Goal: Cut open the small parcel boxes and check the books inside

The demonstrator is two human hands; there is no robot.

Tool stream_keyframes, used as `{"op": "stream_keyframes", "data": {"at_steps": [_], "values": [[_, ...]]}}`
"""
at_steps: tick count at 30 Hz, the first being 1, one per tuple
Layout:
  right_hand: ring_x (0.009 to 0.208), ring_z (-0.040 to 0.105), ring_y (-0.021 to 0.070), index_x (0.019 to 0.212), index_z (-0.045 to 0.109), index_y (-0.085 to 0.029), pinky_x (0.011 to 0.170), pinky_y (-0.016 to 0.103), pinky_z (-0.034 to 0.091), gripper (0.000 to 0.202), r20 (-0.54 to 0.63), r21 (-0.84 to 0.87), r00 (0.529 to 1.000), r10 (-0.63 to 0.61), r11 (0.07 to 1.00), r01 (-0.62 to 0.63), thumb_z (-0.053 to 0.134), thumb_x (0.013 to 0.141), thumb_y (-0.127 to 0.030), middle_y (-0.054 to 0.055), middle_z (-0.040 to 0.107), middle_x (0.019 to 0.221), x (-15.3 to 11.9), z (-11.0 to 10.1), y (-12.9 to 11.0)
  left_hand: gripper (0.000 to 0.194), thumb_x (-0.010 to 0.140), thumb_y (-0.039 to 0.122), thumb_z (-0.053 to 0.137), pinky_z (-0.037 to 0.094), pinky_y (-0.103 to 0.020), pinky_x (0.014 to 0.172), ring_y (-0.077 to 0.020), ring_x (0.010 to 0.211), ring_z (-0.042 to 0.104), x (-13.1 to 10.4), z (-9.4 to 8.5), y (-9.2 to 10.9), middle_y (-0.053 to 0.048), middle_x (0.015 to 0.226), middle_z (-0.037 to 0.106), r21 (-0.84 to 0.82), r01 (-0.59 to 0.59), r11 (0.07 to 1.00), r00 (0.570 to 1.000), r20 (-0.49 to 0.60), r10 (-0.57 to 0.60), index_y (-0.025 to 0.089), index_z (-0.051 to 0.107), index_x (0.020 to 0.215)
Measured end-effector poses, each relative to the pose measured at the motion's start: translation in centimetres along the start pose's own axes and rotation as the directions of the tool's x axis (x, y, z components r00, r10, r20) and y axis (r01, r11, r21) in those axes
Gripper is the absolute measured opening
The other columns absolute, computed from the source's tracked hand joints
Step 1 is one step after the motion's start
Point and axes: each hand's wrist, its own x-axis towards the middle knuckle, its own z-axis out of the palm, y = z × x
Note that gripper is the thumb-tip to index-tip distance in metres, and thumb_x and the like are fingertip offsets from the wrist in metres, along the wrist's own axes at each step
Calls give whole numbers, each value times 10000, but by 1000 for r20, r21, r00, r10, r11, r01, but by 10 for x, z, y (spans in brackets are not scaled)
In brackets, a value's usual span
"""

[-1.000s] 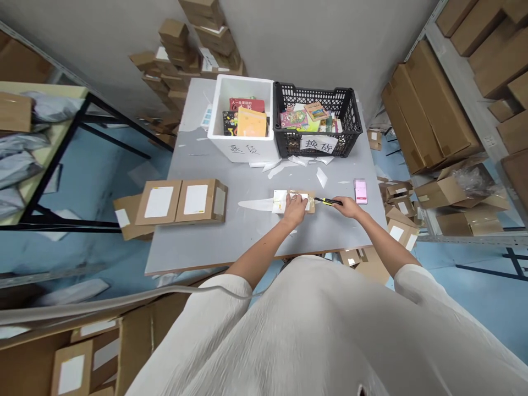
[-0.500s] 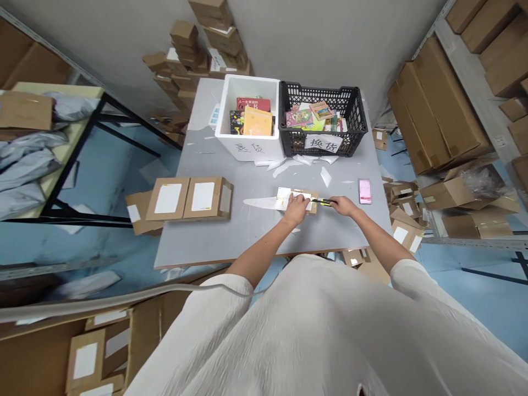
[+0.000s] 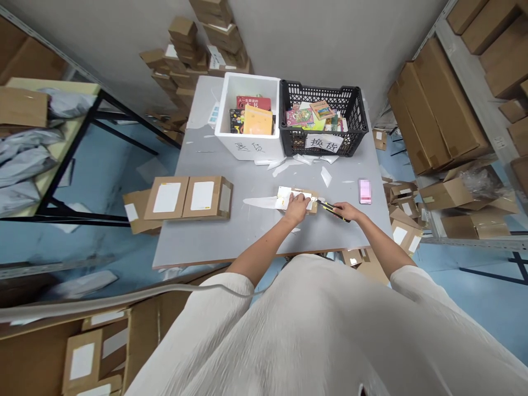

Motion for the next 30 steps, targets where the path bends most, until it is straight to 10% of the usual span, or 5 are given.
{"op": "stream_keyframes", "data": {"at_steps": [30], "values": [[584,487,130,865,684,-226,524,258,397,392,-10,135,1000,-27,990,28,705,959,-606,-9,641,752,-2,14,12,511,950,190,804,223,-633,1432,-353,1376,671,-3,6,-2,-150,1381,664,-2,-69,998,994,-80,69,243,691,1445]]}}
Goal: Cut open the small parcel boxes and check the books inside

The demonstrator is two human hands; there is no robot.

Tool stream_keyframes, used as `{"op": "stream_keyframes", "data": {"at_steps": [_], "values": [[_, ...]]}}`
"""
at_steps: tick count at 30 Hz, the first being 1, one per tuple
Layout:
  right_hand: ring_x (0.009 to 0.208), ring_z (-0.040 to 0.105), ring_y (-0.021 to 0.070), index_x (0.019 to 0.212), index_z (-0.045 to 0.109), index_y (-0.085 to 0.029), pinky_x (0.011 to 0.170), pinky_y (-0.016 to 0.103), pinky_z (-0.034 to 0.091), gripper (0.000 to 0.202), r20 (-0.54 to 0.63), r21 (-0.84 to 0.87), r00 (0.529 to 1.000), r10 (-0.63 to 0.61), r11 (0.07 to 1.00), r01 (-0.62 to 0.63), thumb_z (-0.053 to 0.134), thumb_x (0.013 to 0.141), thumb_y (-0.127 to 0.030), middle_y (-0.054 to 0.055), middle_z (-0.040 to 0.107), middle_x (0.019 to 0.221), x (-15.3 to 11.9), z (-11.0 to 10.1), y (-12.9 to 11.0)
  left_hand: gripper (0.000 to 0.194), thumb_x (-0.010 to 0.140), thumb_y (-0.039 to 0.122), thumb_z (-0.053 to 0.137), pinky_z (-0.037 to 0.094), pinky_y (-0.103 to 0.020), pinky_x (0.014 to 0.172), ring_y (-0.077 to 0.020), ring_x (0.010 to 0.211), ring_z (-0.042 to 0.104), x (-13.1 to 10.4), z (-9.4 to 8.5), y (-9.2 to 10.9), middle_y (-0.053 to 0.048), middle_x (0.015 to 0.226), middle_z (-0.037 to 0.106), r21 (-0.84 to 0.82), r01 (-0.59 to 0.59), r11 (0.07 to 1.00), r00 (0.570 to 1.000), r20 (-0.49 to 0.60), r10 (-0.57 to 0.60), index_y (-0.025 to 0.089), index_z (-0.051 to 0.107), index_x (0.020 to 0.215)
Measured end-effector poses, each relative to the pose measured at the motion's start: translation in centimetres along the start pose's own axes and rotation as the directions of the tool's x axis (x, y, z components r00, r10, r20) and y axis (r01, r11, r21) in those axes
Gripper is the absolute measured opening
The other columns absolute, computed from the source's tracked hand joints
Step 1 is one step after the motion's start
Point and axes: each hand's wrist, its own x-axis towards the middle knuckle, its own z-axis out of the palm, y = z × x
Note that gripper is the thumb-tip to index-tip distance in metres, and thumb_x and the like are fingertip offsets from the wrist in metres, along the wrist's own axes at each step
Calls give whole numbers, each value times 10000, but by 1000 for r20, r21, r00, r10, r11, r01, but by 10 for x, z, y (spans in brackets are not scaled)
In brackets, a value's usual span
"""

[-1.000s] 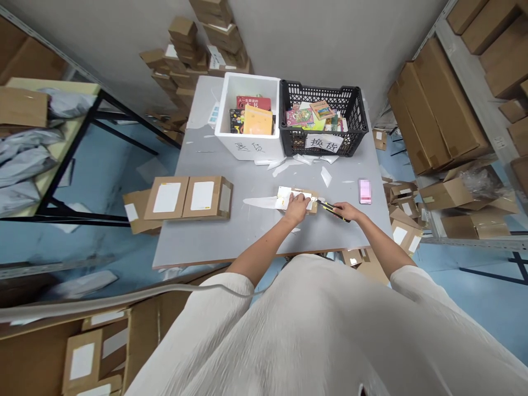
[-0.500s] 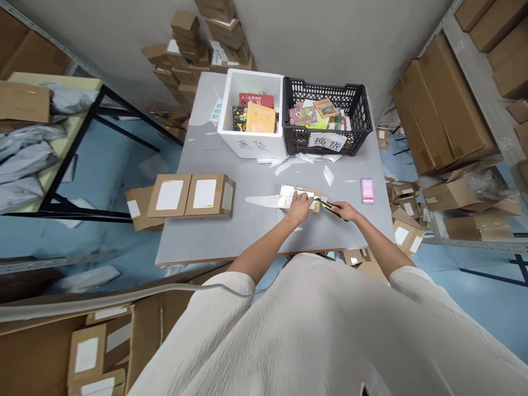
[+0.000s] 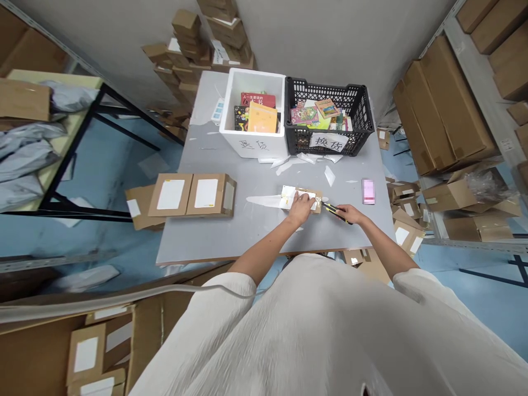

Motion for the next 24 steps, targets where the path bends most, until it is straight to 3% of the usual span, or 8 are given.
{"op": "stream_keyframes", "data": {"at_steps": [8,19,24], "values": [[607,511,133,876,701,-221,557,251,410,387,12,-9,998,-61,998,61,694,952,-601,-7,658,762,-5,0,6,529,946,211,784,221,-640,1428,-330,1253,717,-3,1,1,-161,1389,653,56,-4,998,1000,12,4,222,686,1465],[612,496,144,860,658,-233,563,266,408,410,-66,24,997,-46,999,48,647,943,-635,-8,639,736,4,16,-2,527,954,183,801,236,-621,1433,-342,1353,691,1,-2,2,-146,1379,675,11,-17,1000,1000,-4,17,240,684,1464],[629,513,141,859,663,-223,578,261,427,445,-14,26,998,-62,998,62,673,937,-661,-5,652,752,-4,9,3,529,938,200,841,214,-618,1439,-340,1330,703,3,-3,0,-138,1366,685,-8,-12,1000,1000,1,12,250,687,1441]]}}
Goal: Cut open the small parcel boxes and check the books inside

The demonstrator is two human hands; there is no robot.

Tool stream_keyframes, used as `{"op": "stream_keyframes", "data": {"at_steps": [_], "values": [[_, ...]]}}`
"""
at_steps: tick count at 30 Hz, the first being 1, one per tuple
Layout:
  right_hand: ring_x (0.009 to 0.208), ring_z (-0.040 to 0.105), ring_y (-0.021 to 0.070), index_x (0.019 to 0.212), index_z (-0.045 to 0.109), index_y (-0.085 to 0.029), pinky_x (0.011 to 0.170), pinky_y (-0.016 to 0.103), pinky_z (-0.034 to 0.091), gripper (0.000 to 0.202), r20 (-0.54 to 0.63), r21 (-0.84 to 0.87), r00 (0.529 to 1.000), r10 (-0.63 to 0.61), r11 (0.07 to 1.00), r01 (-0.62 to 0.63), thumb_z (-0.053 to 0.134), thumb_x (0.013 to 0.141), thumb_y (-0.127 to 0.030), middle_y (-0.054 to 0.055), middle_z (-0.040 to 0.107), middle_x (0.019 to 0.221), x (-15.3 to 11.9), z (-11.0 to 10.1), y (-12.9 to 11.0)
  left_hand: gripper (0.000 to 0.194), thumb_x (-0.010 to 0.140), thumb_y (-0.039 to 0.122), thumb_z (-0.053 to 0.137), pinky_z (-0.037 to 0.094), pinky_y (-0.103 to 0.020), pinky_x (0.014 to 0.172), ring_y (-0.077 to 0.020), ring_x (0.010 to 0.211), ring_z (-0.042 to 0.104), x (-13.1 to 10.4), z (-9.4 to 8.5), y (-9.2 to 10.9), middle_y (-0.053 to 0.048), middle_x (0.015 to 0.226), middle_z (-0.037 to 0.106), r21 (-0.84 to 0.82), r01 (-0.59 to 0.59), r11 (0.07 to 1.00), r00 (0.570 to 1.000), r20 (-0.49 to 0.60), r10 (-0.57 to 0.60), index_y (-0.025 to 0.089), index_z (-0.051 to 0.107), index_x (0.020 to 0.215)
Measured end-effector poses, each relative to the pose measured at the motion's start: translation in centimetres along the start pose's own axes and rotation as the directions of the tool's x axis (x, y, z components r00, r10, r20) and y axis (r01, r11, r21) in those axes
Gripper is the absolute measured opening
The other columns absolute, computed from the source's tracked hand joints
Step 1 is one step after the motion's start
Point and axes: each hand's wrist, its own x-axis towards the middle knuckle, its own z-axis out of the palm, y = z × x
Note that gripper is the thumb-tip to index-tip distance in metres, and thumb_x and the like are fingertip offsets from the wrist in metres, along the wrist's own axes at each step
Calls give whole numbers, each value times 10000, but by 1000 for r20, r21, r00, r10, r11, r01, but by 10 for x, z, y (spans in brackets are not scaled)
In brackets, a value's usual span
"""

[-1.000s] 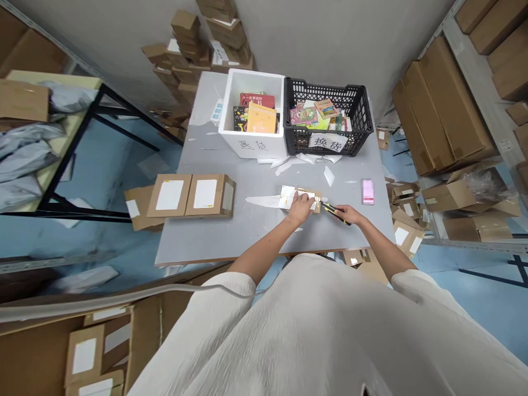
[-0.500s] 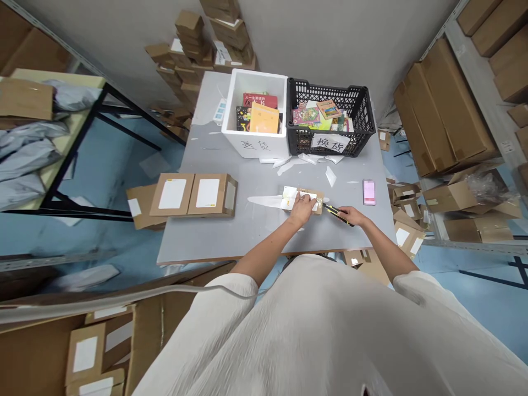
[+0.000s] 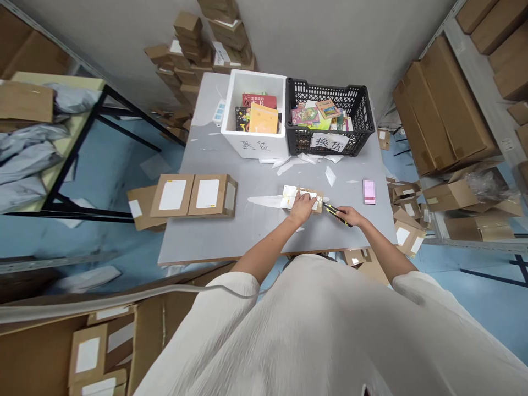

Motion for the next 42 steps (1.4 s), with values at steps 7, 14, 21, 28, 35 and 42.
{"op": "stream_keyframes", "data": {"at_steps": [7,14,21,28,35,42], "values": [[607,496,137,835,635,-231,566,262,413,430,-27,-3,1000,12,1000,-13,656,952,-644,-12,634,735,9,4,-2,513,948,182,789,219,-602,1438,-326,1312,708,0,-3,1,-143,1354,673,35,-22,999,1000,16,22,226,678,1448],[636,541,153,889,677,-230,579,264,439,393,-101,-3,994,35,999,-36,659,957,-616,-2,674,764,2,3,5,509,985,196,740,234,-568,1426,-344,1388,676,-1,-8,2,-182,1427,667,47,-8,999,999,51,6,198,651,1486],[777,687,191,1198,687,-239,686,287,544,443,-297,57,952,72,997,-58,640,1002,-634,38,802,970,-6,6,9,637,1040,271,638,319,-544,1345,-391,1419,648,-8,-9,11,-230,1528,640,48,-1,999,1000,4,1,175,521,1658],[1020,748,271,1364,769,-252,944,392,579,455,-330,-217,938,-109,975,37,514,1124,-543,81,836,1143,-9,4,-6,595,1060,158,478,428,-489,1223,-362,1397,639,2,-22,6,-215,1610,591,5,121,993,992,-46,-121,185,521,1653],[1181,713,310,1517,767,-279,1019,398,558,442,-257,-573,934,-249,817,60,622,1115,-391,126,792,1250,-9,3,-5,709,955,79,549,379,-559,1254,-387,1547,496,17,-20,1,-226,1652,569,33,171,985,985,-43,-169,198,508,1652],[1170,682,336,1576,733,-279,1036,430,530,487,-243,-685,935,-258,728,23,632,1111,-385,153,746,1264,-1,5,5,705,954,78,507,375,-590,1266,-383,1561,503,10,-14,2,-238,1645,591,18,147,989,989,-38,-146,203,540,1647]]}}
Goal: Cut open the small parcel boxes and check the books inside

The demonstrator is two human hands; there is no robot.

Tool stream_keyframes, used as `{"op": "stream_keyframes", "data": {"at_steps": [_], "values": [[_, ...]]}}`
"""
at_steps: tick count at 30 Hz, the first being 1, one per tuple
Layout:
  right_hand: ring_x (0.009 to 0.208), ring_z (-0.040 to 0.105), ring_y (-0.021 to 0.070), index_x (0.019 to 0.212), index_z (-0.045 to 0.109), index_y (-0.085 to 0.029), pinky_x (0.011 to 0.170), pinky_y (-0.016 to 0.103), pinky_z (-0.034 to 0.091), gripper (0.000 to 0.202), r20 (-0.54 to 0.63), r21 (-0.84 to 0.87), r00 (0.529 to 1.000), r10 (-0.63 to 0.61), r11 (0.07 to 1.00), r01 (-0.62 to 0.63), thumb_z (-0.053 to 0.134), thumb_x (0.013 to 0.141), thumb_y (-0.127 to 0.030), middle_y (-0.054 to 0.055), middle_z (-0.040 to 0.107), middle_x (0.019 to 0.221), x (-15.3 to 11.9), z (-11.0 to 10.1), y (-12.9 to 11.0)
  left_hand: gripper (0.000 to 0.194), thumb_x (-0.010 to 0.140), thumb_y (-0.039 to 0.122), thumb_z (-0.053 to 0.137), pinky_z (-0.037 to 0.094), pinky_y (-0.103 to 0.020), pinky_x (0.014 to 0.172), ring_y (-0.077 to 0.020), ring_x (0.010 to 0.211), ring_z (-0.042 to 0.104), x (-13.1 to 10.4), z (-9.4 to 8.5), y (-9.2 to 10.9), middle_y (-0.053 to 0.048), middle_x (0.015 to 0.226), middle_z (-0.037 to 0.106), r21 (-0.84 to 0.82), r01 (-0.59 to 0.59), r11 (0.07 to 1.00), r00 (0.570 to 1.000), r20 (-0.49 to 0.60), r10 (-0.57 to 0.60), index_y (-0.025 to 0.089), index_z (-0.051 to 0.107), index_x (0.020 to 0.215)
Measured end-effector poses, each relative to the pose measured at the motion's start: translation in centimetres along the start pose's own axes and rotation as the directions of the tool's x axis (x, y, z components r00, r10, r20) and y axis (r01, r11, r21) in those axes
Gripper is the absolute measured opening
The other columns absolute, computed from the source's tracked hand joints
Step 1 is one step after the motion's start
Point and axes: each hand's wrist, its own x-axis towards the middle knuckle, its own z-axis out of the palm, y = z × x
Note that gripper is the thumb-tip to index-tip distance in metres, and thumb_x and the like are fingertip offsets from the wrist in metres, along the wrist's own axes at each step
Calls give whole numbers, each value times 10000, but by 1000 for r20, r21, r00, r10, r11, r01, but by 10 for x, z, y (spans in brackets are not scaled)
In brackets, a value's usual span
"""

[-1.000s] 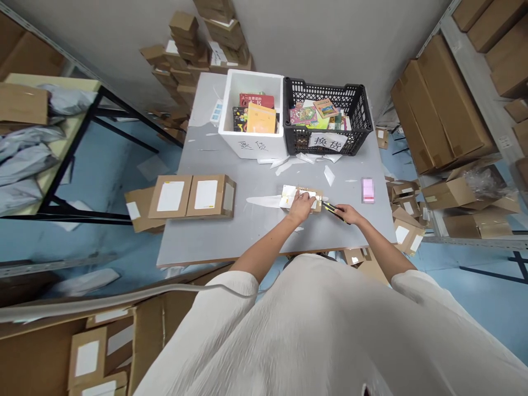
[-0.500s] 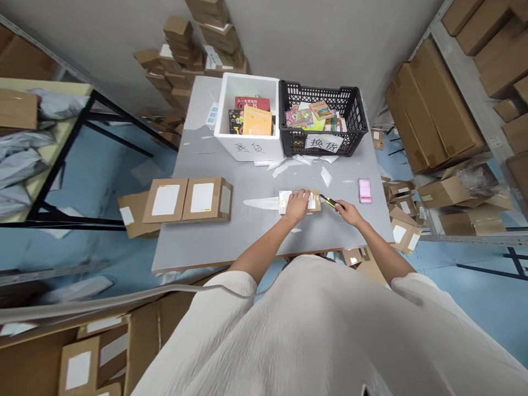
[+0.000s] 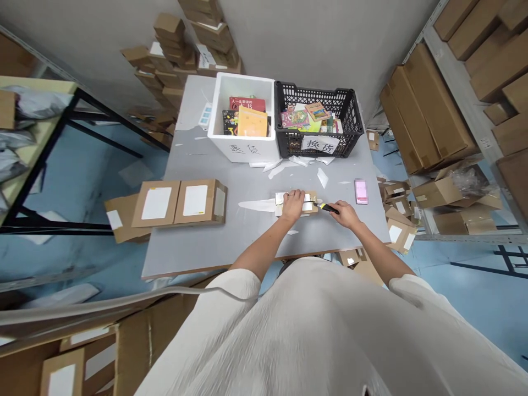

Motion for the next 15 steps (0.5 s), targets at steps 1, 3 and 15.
{"op": "stream_keyframes", "data": {"at_steps": [1,3,15], "values": [[1170,676,339,1582,726,-283,1039,435,528,492,-10,-5,1000,-4,1000,4,628,1112,-389,155,743,1264,1,2,1,713,968,81,485,365,-590,1282,-376,1588,484,-3,1,0,-236,1687,563,-6,-6,1000,1000,-13,6,203,522,1670],[1171,664,342,1591,715,-289,1042,439,523,497,-32,-6,999,-7,1000,7,613,1117,-399,156,739,1276,3,8,1,730,991,94,452,346,-597,1307,-368,1631,452,-9,5,1,-229,1753,511,-19,-4,1000,999,-35,4,209,488,1711],[1234,608,381,1604,689,-261,1048,480,495,519,-74,-14,997,-2,1000,1,519,1135,-401,181,705,1379,0,14,6,800,995,87,415,309,-660,1335,-367,1682,429,-15,16,0,-223,1803,477,-37,14,999,998,-54,-16,220,436,1783]]}}
